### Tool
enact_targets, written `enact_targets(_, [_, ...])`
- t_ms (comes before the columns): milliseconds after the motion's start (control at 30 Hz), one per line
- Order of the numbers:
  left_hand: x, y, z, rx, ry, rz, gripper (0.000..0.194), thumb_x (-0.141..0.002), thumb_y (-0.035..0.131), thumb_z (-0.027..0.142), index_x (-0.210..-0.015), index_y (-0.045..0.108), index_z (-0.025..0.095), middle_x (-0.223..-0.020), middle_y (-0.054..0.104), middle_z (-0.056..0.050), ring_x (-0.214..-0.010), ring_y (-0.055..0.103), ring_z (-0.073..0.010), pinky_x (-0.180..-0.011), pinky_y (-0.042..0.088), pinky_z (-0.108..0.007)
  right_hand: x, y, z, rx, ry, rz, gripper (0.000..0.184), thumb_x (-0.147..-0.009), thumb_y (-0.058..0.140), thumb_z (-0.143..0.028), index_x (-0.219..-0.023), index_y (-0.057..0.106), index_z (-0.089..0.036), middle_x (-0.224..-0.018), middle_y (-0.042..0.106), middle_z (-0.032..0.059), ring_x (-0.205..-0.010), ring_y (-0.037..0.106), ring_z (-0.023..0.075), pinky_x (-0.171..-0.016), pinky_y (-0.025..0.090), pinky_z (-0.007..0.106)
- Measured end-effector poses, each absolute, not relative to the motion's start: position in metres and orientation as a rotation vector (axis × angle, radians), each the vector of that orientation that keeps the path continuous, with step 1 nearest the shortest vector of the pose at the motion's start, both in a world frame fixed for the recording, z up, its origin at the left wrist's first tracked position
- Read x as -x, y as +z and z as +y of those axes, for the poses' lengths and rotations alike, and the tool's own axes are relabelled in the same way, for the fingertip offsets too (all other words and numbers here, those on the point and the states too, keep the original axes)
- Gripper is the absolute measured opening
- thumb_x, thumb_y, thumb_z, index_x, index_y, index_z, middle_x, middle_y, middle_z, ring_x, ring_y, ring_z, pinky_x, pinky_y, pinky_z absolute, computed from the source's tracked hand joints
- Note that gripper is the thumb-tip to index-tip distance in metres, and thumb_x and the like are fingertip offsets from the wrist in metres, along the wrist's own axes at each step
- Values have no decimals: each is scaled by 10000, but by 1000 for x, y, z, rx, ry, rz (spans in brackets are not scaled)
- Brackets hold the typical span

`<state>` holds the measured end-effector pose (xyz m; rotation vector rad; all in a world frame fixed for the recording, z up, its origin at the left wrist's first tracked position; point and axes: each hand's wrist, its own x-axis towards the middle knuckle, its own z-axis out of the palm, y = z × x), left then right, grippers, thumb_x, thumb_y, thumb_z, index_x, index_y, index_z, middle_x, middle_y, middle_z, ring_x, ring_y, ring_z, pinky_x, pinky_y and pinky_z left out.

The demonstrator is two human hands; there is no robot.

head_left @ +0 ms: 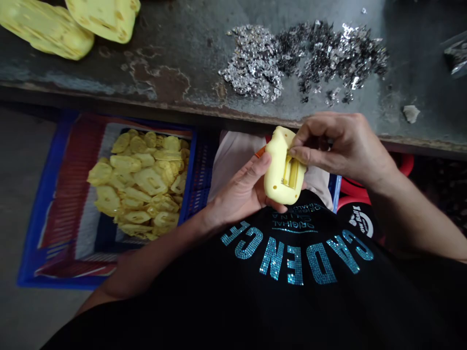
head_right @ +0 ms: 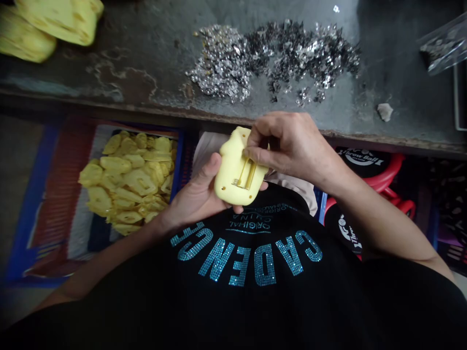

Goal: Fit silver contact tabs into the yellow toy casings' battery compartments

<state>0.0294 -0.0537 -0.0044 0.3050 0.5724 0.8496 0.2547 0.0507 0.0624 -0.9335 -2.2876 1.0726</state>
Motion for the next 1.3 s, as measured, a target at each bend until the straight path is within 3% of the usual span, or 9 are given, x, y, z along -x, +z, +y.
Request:
enact_targets(100, [-27, -5, -52, -298, 834, 565, 847, -924, 982, 771, -1546, 730, 256, -1413, 876, -144, -1186, 914, -408, -560, 688, -248, -259, 58, 44, 911, 908, -2240, 170, -1124, 825, -364, -1016, 857, -236, -936, 815, 28, -809, 725, 191, -740, 548, 344])
enact_targets(267, [-25, -3, -48, -307, 794, 516, 884, -909, 979, 807, -1561, 747, 258, -1442, 869, -145, -1238, 898, -426, -557, 674, -237, -264, 50, 26, 806, 615, -2201, 110, -1150, 793, -265, -1149, 901, -286, -1056, 848, 38, -916, 798, 224, -807, 631, 382])
enact_targets(367, [-28, -2, -49, -330, 826, 532, 897, -901, 980, 819, -1567, 751, 264, -1424, 867, -148, -1180, 904, -412, -533, 650, -243, -266, 46, 24, 823, 594, -2219, 130, -1162, 789, -308, -1234, 896, -292, -1139, 854, 59, -1008, 815, 251, -897, 677, 423])
enact_targets(533, [-34, -6, -57, -450, 1113, 709, 810, -920, 1059, 619, -1605, 742, 327, -1322, 889, -75, -987, 896, -288, -613, 658, -254, -264, 42, 41, 886, 871, -2233, 459, -1075, 902, -520, -1444, 823, -259, -1311, 836, 102, -1103, 805, 285, -855, 675, 411])
enact_targets(733, [-31, -5, -59, -634, 1154, 777, 852, -902, 1103, 486, -1649, 722, 334, -1260, 922, -67, -888, 857, -194, -745, 663, -245, -251, 37, 43, 846, 942, -2208, 512, -1002, 897, -379, -1477, 751, -257, -1368, 819, 103, -1198, 812, 303, -856, 677, 390])
enact_targets(800, [-29, -1, -58, -654, 1165, 819, 869, -859, 1128, 505, -1617, 759, 295, -1252, 925, -89, -861, 835, -181, -776, 664, -258, -245, 32, 41, 847, 887, -2188, 491, -996, 882, -335, -1461, 742, -265, -1329, 821, 96, -1174, 815, 300, -867, 684, 395])
enact_targets(967, [-19, 3, -56, -645, 1221, 881, 752, -795, 1158, 513, -1436, 913, 205, -1232, 916, -126, -1055, 821, -226, -902, 619, -278, -227, 13, 44, 821, 713, -2124, 479, -1024, 856, -301, -1482, 717, -290, -1338, 815, 95, -1138, 815, 280, -860, 696, 394])
enact_targets(1133, [-2, -9, -59, -587, 1308, 937, 557, -819, 1130, 535, -1221, 986, 176, -987, 876, -73, -850, 721, -170, -812, 561, -275, -202, 7, 59, 767, 637, -2191, 450, -1044, 819, -335, -1482, 718, -297, -1331, 813, 117, -1086, 801, 297, -788, 702, 421])
enact_targets(1300, [15, -34, -57, -426, 1469, 1005, 601, -767, 1124, 682, -1044, 971, 171, -918, 855, -90, -840, 748, -203, -807, 602, -306, -162, 8, 80, 694, 622, -2302, 452, -1031, 788, -314, -1475, 707, -294, -1383, 811, 137, -1143, 810, 333, -798, 727, 457])
